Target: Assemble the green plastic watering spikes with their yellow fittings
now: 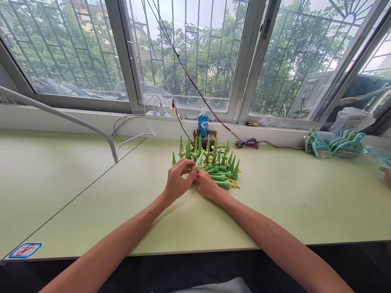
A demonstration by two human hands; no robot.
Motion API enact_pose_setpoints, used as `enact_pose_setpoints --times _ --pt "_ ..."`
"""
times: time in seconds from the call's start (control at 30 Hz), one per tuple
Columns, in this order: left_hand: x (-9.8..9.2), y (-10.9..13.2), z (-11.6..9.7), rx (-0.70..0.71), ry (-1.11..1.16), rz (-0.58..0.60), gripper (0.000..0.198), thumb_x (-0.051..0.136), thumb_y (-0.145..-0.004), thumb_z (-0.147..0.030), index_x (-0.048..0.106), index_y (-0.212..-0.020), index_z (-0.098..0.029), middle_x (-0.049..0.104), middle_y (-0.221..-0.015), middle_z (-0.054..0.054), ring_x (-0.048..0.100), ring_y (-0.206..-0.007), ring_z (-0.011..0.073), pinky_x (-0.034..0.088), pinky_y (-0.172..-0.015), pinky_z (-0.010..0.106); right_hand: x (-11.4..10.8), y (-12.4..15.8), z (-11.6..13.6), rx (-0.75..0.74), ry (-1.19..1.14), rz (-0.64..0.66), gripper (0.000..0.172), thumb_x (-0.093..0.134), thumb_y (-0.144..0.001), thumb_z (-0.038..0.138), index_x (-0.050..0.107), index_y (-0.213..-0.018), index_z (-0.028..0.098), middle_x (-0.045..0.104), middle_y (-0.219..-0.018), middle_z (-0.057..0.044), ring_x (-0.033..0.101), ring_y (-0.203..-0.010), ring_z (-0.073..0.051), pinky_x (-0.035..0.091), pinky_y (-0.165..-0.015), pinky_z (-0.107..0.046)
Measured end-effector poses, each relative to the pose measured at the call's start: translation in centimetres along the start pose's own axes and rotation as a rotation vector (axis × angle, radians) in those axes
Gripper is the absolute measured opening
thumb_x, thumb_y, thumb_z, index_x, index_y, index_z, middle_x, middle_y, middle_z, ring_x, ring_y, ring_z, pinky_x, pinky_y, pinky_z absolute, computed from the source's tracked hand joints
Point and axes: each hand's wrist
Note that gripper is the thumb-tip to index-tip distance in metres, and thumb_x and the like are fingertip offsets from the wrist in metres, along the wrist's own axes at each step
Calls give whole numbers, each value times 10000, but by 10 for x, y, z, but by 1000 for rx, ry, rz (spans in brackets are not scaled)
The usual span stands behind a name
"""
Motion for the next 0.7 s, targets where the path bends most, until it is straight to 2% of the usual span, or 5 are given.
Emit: enact_pose_setpoints --times 0.2,0.37,0.53,0.7 --pt "1 0 0 -5 -8 -12 72 610 -851 -252 620 -878 -186 580 -864 16 602 -727 105 606 -658 237 0 -2 -1 -17 10 19 312 411 -883 37 702 -859 149 606 -900 -87 471 -837 -191 438 -792 -325" --pt "1 1 1 -28 13 -22 84 624 -835 -243 572 -867 -185 565 -847 7 591 -716 101 610 -671 253 -2 -3 0 -39 -30 -28 314 407 -906 70 704 -914 170 621 -930 -85 489 -830 -187 430 -807 -330" --pt "1 1 1 -28 14 -5 115 637 -820 -253 547 -844 -186 549 -848 6 581 -728 104 613 -666 259 -2 -3 2 -20 -23 -32 310 378 -918 96 680 -925 166 584 -857 -83 471 -821 -198 427 -787 -335" --pt "1 2 -3 -46 21 7 152 645 -812 -278 523 -811 -186 560 -865 15 581 -744 111 616 -675 272 -3 -2 5 26 54 -1 318 335 -914 83 635 -843 157 534 -805 -74 419 -785 -190 427 -755 -308"
Point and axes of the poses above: each hand's wrist, its own y-axis away from the middle knuckle, its own x-axis out of the palm, z = x × y
